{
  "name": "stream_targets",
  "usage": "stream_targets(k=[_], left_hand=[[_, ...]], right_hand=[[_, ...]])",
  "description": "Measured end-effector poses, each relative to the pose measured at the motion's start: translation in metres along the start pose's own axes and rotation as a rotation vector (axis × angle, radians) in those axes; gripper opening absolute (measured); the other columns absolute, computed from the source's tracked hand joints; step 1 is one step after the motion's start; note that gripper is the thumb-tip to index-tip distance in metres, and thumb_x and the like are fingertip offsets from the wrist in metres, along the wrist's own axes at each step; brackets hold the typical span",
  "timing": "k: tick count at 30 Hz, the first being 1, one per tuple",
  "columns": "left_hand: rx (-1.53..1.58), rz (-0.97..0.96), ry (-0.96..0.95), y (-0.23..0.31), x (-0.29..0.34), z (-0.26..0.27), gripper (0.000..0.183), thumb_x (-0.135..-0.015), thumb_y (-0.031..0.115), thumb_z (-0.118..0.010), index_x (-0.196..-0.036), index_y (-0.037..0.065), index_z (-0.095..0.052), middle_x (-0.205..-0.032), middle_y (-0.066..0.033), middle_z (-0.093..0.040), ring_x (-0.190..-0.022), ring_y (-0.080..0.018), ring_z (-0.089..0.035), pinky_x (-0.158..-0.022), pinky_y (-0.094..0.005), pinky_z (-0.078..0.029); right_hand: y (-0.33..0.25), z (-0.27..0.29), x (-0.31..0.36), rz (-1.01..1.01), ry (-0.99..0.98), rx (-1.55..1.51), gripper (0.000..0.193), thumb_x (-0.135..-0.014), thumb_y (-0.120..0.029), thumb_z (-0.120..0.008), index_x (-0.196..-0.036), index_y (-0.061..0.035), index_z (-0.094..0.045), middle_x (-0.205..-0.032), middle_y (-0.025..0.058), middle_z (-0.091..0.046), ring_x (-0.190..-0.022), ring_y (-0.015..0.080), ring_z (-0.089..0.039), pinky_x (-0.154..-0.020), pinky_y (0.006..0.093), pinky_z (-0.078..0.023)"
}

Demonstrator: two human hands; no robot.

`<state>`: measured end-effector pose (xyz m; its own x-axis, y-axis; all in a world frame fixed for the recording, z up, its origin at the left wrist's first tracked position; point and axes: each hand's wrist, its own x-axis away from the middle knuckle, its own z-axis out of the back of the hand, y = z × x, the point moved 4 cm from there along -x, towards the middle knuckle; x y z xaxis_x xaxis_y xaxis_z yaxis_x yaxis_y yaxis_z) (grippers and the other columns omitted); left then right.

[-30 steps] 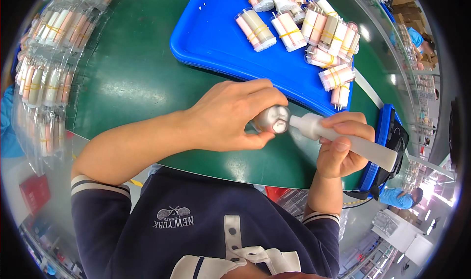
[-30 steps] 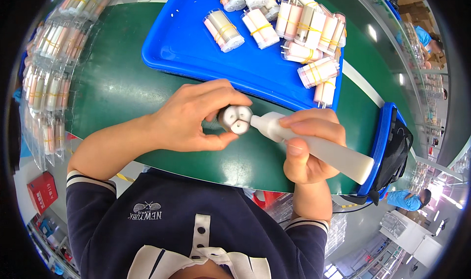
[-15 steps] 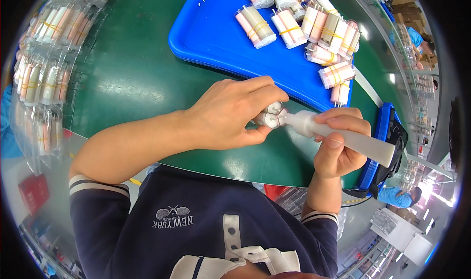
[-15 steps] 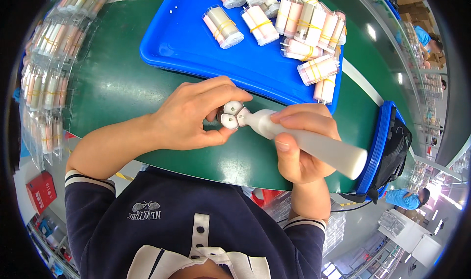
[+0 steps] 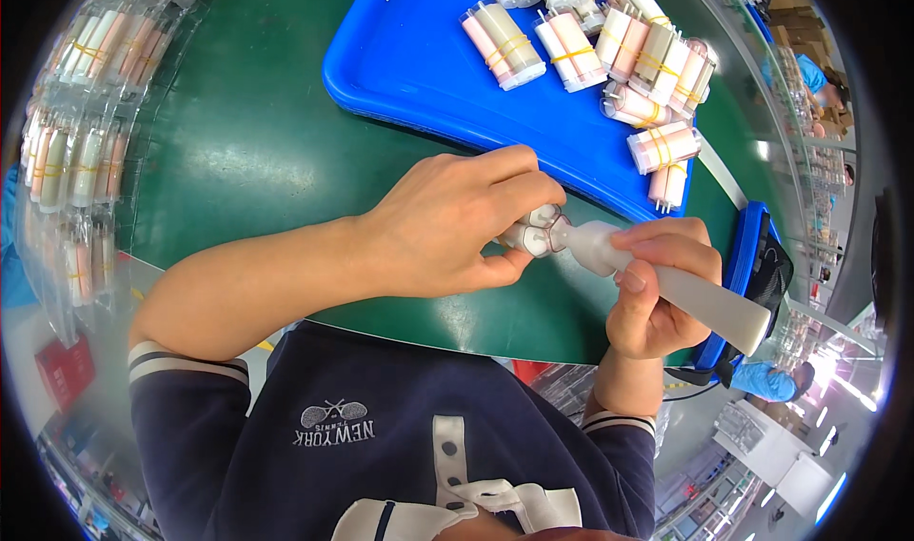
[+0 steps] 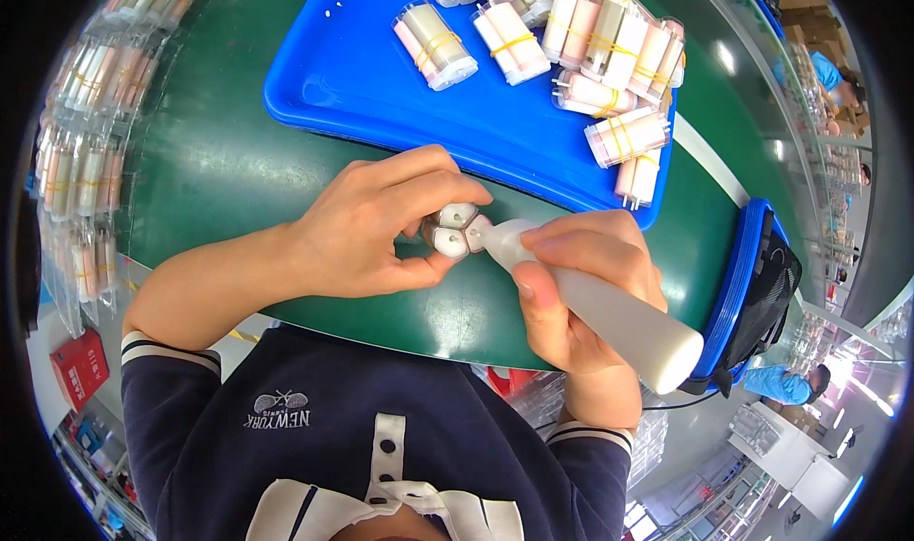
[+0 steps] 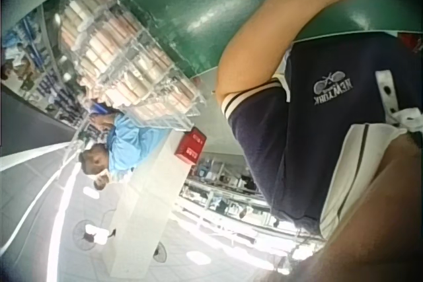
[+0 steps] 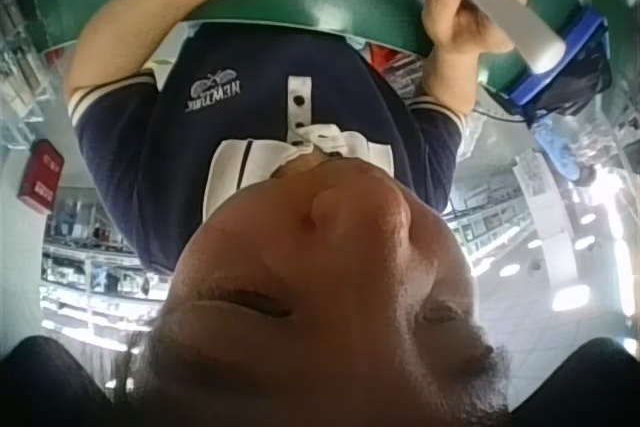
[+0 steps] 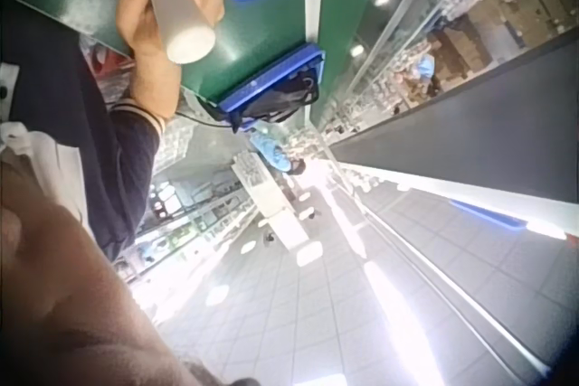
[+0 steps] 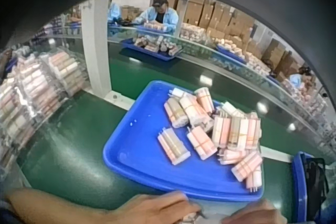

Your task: Bundling cylindrical electronic components with rubber bands and applying adhesive on a factory assembly line.

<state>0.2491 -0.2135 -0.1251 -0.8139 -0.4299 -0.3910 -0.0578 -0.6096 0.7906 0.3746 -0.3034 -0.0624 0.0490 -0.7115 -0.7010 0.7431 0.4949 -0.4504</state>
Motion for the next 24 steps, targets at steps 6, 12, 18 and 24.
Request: stream_targets(k=[6, 12, 18, 24], left_hand=[[0.026, 0.041, -0.037, 0.001, -0.001, 0.001, 0.039, -0.061, 0.006, -0.069, -0.099, 0.004, -0.056, -0.084, -0.0059, -0.052, -0.058, -0.0149, -0.054, -0.047, -0.0245, -0.045], [-0.165, -0.026, 0.048, 0.006, 0.001, 0.005, 0.042, -0.062, 0.009, -0.069, -0.101, 0.005, -0.056, -0.088, -0.0046, -0.052, -0.064, -0.0168, -0.055, -0.049, -0.0261, -0.046], [-0.001, -0.02, -0.042, 0.01, 0.0, 0.005, 0.037, -0.061, 0.009, -0.07, -0.095, 0.004, -0.056, -0.085, -0.0051, -0.053, -0.064, -0.017, -0.056, -0.048, -0.0261, -0.047], [-0.006, -0.028, -0.01, 0.007, 0.001, 0.003, 0.033, -0.061, 0.006, -0.07, -0.091, 0.003, -0.056, -0.078, -0.0056, -0.053, -0.059, -0.0167, -0.056, -0.047, -0.0253, -0.048]], right_hand=[[0.003, -0.004, 0.001, 0.013, -0.012, -0.026, 0.018, -0.075, -0.009, -0.067, -0.076, -0.0002, -0.051, -0.074, 0.0092, -0.056, -0.06, 0.0226, -0.058, -0.049, 0.0287, -0.047], [0.013, 0.009, 0.012, -0.056, 0.2, -0.159, 0.02, -0.082, -0.016, -0.059, -0.075, 0.0014, -0.051, -0.077, 0.0119, -0.055, -0.06, 0.0226, -0.057, -0.05, 0.0281, -0.045], [0.012, 0.013, 0.011, -0.271, 0.193, -0.417, 0.026, -0.087, -0.022, -0.051, -0.085, 0.0031, -0.047, -0.076, 0.0152, -0.054, -0.051, 0.0085, -0.045, -0.043, 0.0174, -0.037], [0.005, 0.008, 0.016, -0.128, 0.119, -0.272, 0.017, -0.083, -0.014, -0.056, -0.079, 0.0009, -0.05, -0.079, 0.013, -0.054, -0.062, 0.0246, -0.057, -0.049, 0.0285, -0.045]])
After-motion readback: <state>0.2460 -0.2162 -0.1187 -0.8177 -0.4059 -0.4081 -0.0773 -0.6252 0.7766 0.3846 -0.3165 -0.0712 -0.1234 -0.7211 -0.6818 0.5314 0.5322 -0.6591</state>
